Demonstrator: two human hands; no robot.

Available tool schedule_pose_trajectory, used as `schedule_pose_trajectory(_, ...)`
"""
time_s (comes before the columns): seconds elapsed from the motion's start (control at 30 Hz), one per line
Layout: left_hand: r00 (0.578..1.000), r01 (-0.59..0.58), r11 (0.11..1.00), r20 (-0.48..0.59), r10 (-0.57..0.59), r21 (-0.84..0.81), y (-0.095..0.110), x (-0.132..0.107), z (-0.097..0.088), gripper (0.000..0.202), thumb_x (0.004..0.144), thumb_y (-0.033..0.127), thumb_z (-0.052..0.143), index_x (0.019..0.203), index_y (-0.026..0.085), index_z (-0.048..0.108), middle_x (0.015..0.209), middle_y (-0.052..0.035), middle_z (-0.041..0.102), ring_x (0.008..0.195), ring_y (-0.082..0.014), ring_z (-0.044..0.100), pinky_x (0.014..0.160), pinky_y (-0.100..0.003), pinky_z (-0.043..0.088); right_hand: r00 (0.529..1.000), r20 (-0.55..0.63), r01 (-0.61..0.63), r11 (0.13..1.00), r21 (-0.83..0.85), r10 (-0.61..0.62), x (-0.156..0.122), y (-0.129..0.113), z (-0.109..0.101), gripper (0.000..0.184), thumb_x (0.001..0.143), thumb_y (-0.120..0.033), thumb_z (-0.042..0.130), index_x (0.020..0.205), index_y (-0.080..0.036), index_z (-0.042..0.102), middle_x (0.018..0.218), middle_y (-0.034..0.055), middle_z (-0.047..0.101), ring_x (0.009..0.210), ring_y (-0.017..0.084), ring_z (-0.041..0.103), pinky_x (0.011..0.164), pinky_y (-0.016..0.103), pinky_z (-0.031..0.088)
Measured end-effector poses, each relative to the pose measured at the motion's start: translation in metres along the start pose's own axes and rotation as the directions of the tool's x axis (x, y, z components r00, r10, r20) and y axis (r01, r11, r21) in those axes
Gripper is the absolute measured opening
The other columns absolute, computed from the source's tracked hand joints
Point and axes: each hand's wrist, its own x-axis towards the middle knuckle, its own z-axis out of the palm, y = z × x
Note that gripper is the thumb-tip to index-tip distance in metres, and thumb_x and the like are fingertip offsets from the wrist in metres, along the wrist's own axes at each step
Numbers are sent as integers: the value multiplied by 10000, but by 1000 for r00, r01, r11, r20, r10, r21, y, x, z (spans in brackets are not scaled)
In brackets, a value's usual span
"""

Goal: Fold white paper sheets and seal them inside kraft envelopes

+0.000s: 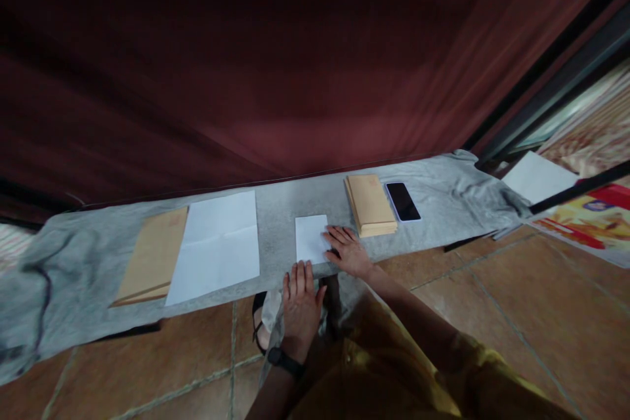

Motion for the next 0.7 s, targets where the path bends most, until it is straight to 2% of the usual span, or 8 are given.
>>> schedule_pose_trajectory(0.13, 1000, -9, 1000, 12, 9, 18, 1, 1, -1, 622, 994, 380, 422, 1553, 117, 343, 1531, -210, 483, 1454, -345, 412, 1189, -589, 335, 1000, 1, 3, 1000, -5, -3, -4, -2, -2, 543, 971, -374, 592, 1482, -209, 509, 1563, 114, 462, 1455, 281, 402, 1221, 517, 271)
schedule_pose_trajectory(0.37, 994, -71, 997, 83, 68, 34, 6, 8, -2, 662, 953, 307, 476, 1537, 26, 343, 1589, -237, 387, 1527, -336, 272, 1241, -564, 260, 1000, -16, 15, 1000, 12, -14, -14, -13, 0, 470, 1025, -310, 496, 1485, -215, 501, 1554, 81, 480, 1451, 250, 412, 1232, 501, 263)
schedule_pose_trajectory(0.57, 987, -114, 993, 122, 108, 40, 16, 14, 8, 697, 912, 243, 505, 1564, 84, 316, 1629, -178, 338, 1544, -310, 224, 1251, -546, 257, 996, 38, 78, 997, 7, -78, -29, -28, 5, 474, 1045, -293, 432, 1510, -210, 462, 1576, 75, 449, 1465, 244, 395, 1248, 503, 234)
schedule_pose_trajectory(0.7, 986, -97, 994, 139, 90, 49, 18, 11, 13, 742, 896, 228, 538, 1566, 38, 283, 1639, -217, 284, 1551, -323, 183, 1256, -529, 249, 994, 71, 86, 996, -11, -85, -37, -30, 4, 509, 1032, -291, 457, 1534, -215, 426, 1592, 79, 422, 1478, 253, 376, 1252, 505, 230)
